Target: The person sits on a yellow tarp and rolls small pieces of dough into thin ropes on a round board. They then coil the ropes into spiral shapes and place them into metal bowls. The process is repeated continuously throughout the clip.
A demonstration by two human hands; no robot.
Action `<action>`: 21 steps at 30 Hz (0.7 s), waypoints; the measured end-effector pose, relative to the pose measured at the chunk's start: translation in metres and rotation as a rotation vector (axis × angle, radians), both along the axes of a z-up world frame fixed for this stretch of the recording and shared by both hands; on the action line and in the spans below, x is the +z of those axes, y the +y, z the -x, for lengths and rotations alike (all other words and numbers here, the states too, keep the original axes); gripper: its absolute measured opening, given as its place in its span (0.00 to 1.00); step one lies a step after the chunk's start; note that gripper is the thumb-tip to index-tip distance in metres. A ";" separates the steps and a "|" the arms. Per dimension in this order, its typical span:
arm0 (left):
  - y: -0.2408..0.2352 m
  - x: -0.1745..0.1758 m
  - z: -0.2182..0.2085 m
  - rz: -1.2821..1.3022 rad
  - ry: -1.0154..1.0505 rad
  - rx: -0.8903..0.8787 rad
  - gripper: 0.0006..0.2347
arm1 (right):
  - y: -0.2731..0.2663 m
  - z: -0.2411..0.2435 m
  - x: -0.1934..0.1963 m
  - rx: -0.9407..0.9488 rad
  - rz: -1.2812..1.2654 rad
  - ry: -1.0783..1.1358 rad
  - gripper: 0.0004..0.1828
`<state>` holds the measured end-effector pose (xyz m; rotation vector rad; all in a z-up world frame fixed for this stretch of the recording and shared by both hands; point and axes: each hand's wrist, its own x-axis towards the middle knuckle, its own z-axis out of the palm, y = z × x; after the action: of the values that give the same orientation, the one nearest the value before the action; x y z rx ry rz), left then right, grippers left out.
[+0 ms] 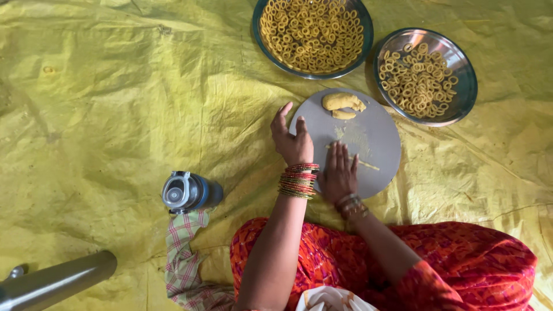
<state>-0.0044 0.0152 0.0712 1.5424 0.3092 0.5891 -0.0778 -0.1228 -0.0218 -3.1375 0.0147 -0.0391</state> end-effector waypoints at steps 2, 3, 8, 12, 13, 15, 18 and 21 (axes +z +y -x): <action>-0.005 0.001 0.000 0.030 -0.029 0.015 0.16 | 0.003 0.032 -0.001 0.028 -0.089 0.074 0.52; -0.007 0.001 0.003 0.019 -0.005 0.005 0.15 | 0.004 0.048 -0.001 0.056 -0.112 0.068 0.52; -0.008 0.005 0.000 -0.049 0.095 -0.029 0.14 | 0.012 0.037 -0.002 0.107 -0.023 0.052 0.49; -0.003 0.003 0.003 -0.057 0.103 -0.057 0.14 | -0.001 -0.035 -0.001 0.035 0.058 -0.055 0.46; -0.002 0.003 0.004 -0.065 0.093 -0.051 0.14 | -0.003 -0.046 0.002 -0.014 -0.006 -0.046 0.47; 0.000 0.002 0.004 -0.073 0.078 -0.044 0.14 | -0.002 -0.054 0.004 -0.109 -0.138 -0.024 0.48; 0.001 0.001 0.002 -0.069 0.074 -0.045 0.13 | 0.012 -0.023 0.000 0.011 0.367 0.025 0.49; -0.004 0.001 0.000 -0.069 0.087 -0.044 0.14 | 0.023 0.029 -0.005 0.129 -0.001 0.073 0.47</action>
<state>-0.0042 0.0107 0.0723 1.6399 0.3235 0.5036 -0.1063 -0.0994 -0.0270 -3.1286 -0.1872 0.0757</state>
